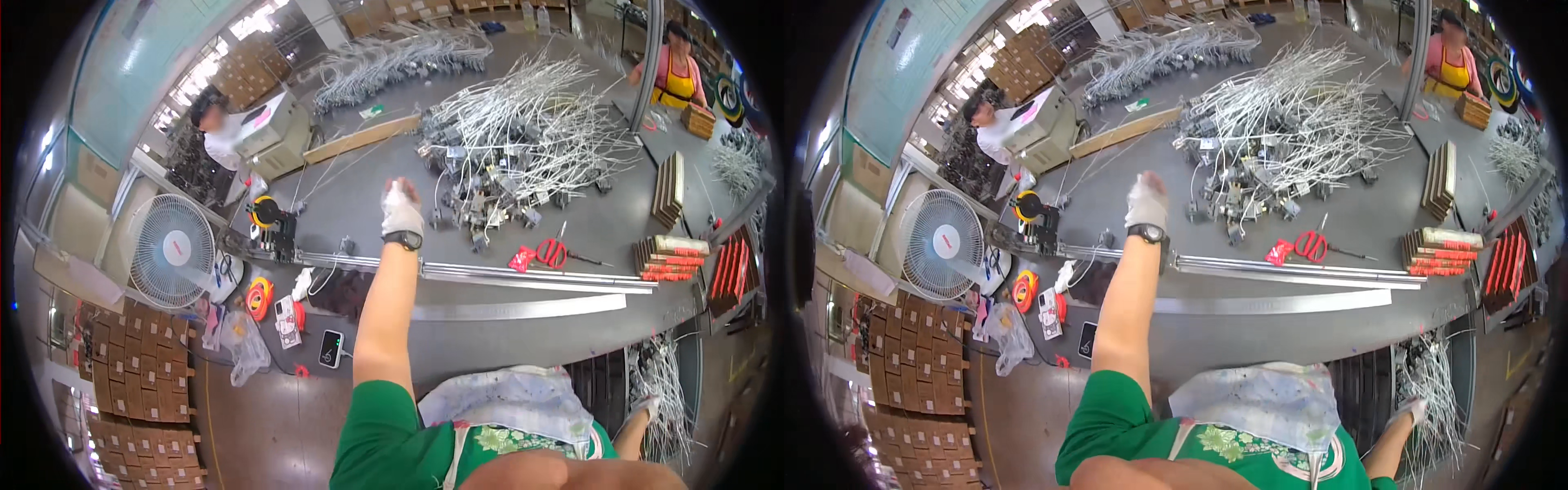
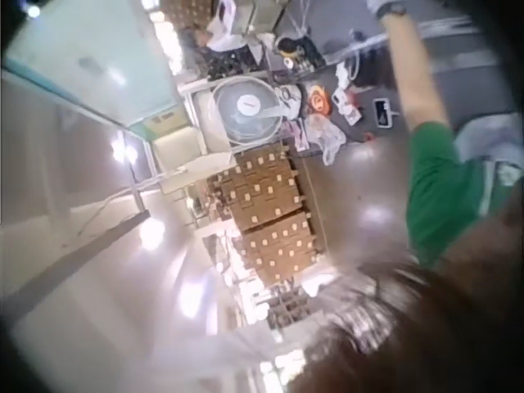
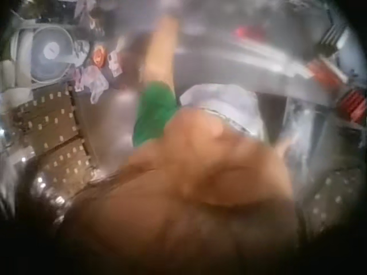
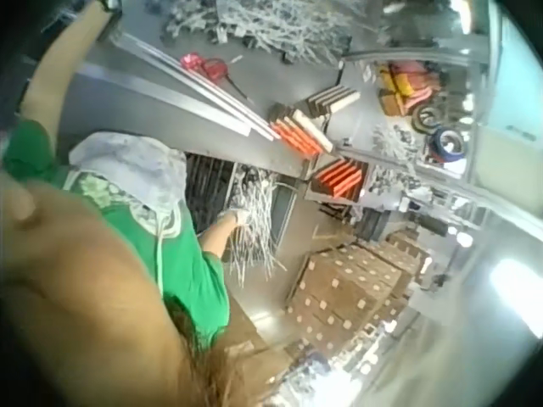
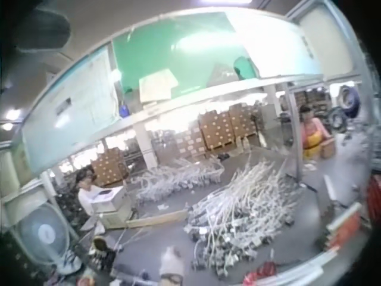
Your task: Assembling wires into red plastic connectors at an industrial manufacturing workbench.
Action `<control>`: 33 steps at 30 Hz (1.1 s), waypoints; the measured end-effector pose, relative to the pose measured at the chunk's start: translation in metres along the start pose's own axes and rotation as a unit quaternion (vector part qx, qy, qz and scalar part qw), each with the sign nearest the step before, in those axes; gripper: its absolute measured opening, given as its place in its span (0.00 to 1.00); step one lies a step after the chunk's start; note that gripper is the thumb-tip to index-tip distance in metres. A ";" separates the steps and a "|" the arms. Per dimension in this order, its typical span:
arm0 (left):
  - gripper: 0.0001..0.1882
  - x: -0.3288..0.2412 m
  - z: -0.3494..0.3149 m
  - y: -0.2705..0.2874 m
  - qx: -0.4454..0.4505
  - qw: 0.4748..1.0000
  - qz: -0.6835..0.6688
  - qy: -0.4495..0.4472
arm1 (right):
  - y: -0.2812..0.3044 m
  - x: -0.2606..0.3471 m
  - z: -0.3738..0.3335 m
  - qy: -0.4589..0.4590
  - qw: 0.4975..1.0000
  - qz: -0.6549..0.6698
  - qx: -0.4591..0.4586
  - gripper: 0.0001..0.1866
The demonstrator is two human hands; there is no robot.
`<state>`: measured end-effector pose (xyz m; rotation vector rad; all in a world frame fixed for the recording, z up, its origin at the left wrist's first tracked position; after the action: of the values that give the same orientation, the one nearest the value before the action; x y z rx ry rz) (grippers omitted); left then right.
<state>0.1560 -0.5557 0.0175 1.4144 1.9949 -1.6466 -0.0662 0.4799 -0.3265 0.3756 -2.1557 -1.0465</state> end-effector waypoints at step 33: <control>0.24 0.189 -0.244 0.059 0.075 0.617 0.749 -0.231 | -0.089 0.301 -0.399 0.494 0.790 0.298 0.209 0.17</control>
<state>0.1991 -0.2531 -0.0575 1.5727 -0.0134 -1.0018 -0.0048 0.0377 -0.0844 0.3013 -1.3233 0.0660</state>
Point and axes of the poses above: each hand's wrist, its own z-axis towards the middle knuckle, its own y-axis out of the back of the hand, x = y × z, the point moved 10 cm from there along z, towards the middle knuckle, and after that the axes turned 14 degrees about y, right-handed, at the moved point
